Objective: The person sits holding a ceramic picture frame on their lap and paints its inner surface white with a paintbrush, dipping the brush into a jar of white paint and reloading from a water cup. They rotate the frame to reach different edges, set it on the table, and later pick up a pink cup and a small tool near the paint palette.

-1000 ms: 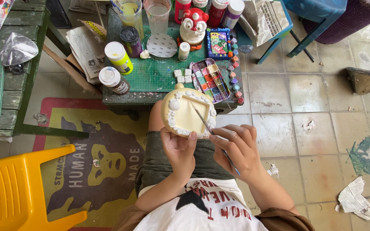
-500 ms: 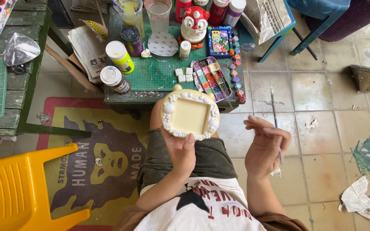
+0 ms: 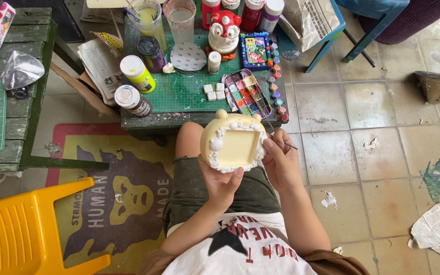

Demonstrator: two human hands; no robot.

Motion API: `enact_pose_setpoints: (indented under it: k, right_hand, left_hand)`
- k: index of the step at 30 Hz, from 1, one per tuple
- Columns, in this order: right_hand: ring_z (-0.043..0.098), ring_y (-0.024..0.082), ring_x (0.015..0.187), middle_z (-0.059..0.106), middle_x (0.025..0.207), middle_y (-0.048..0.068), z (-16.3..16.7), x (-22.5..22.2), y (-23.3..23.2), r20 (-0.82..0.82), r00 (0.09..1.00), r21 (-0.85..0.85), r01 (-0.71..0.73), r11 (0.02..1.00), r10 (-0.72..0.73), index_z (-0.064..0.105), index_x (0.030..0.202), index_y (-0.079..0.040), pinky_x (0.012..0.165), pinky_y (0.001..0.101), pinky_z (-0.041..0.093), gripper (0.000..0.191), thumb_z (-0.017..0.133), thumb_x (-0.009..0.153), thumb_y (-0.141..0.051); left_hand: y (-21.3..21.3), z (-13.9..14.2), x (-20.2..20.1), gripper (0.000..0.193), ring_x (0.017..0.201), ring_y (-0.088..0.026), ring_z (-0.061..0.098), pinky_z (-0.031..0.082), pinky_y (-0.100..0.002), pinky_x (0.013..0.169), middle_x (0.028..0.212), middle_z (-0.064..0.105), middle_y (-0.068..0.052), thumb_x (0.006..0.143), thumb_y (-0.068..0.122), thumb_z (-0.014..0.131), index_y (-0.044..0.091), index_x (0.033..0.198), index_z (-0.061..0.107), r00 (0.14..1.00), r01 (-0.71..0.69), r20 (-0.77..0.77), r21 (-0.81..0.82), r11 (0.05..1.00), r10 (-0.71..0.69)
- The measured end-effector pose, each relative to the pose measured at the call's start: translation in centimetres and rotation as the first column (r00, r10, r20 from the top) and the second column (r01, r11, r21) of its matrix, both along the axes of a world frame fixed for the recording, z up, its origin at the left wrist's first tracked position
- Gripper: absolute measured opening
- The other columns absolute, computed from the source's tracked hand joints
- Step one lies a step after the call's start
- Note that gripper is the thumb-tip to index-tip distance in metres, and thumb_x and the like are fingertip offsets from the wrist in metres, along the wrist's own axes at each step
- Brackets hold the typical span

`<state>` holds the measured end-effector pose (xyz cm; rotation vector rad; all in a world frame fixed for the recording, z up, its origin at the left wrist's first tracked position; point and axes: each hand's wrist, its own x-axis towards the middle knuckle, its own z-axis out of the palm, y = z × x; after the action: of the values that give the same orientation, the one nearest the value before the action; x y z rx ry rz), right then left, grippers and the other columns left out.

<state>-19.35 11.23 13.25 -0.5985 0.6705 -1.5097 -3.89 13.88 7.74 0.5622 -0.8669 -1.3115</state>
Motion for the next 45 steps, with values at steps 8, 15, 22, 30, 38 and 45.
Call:
enact_pose_setpoints:
  k: [8,15,22,30,38,45]
  right_hand:
    - [0.056,0.005,0.077,0.055,0.080,-0.005,-0.6,-1.8,-2.3,0.053,0.999,0.123,0.003,0.992,-0.010,0.040,0.084,-0.018,0.074,0.0254,0.048,0.032,0.067,0.100,-0.010]
    - [0.057,0.006,0.076,0.060,0.083,-0.003,-1.8,-3.4,-3.3,-0.098,0.993,0.131,-0.048,0.990,0.061,0.041,0.084,-0.018,0.069,0.0247,0.044,0.033,0.070,0.096,-0.006]
    - [0.071,0.022,0.110,0.072,0.121,0.022,-0.2,-3.7,-4.8,-0.279,0.959,0.029,0.063,0.998,-0.052,0.041,0.085,-0.013,0.098,0.0359,0.056,0.024,0.059,0.102,-0.012]
    - [0.072,0.033,0.113,0.071,0.120,0.027,0.6,-4.8,-2.9,-0.464,0.884,0.007,0.074,0.997,-0.062,0.038,0.086,-0.011,0.098,0.0442,0.057,0.025,0.050,0.107,-0.011]
    - [0.070,0.027,0.094,0.073,0.110,0.022,0.0,-5.3,-0.2,-0.318,0.872,-0.243,0.305,0.921,-0.373,0.049,0.110,-0.008,0.092,0.0401,0.054,0.033,0.035,0.113,-0.038]
    - [0.065,0.022,0.099,0.066,0.107,0.014,0.4,-6.9,1.6,-0.520,0.683,-0.360,0.369,0.857,-0.513,0.051,0.133,-0.002,0.095,0.0400,0.052,0.027,0.053,0.110,-0.016]
  left_hand:
    - [-1.3,2.1,2.9,0.060,0.124,-0.017,0.056,0.046,-0.036,0.113,0.127,0.055,-0.009,0.096,0.017,0.078,0.000,0.139,0.039,0.970,0.242,-0.026,0.023,0.970,-0.241]
    - [-2.8,4.3,3.8,0.071,0.120,-0.018,0.059,0.050,-0.033,0.104,0.132,0.060,-0.015,0.096,0.024,0.076,-0.009,0.151,0.046,0.942,0.289,0.100,0.238,0.927,-0.319]
    - [-2.6,4.0,2.6,0.056,0.119,-0.018,0.062,0.053,-0.034,0.101,0.131,0.063,-0.015,0.101,0.021,0.068,-0.007,0.144,0.047,0.976,0.218,-0.044,0.285,0.933,-0.214]
    - [-2.4,4.1,1.5,0.057,0.130,-0.022,0.057,0.052,-0.040,0.108,0.139,0.053,-0.012,0.099,0.008,0.064,0.005,0.147,0.034,0.957,0.217,-0.251,0.293,0.931,-0.144]
    - [-1.8,3.1,1.5,0.062,0.135,-0.020,0.051,0.047,-0.039,0.113,0.145,0.047,-0.013,0.101,0.006,0.063,0.006,0.151,0.026,0.972,0.158,-0.197,0.154,0.975,-0.127]
    - [-0.1,0.3,1.2,0.057,0.114,-0.014,0.052,0.050,-0.030,0.092,0.133,0.047,-0.014,0.105,0.009,0.063,0.004,0.145,0.023,0.992,0.001,0.125,0.031,1.000,-0.005]
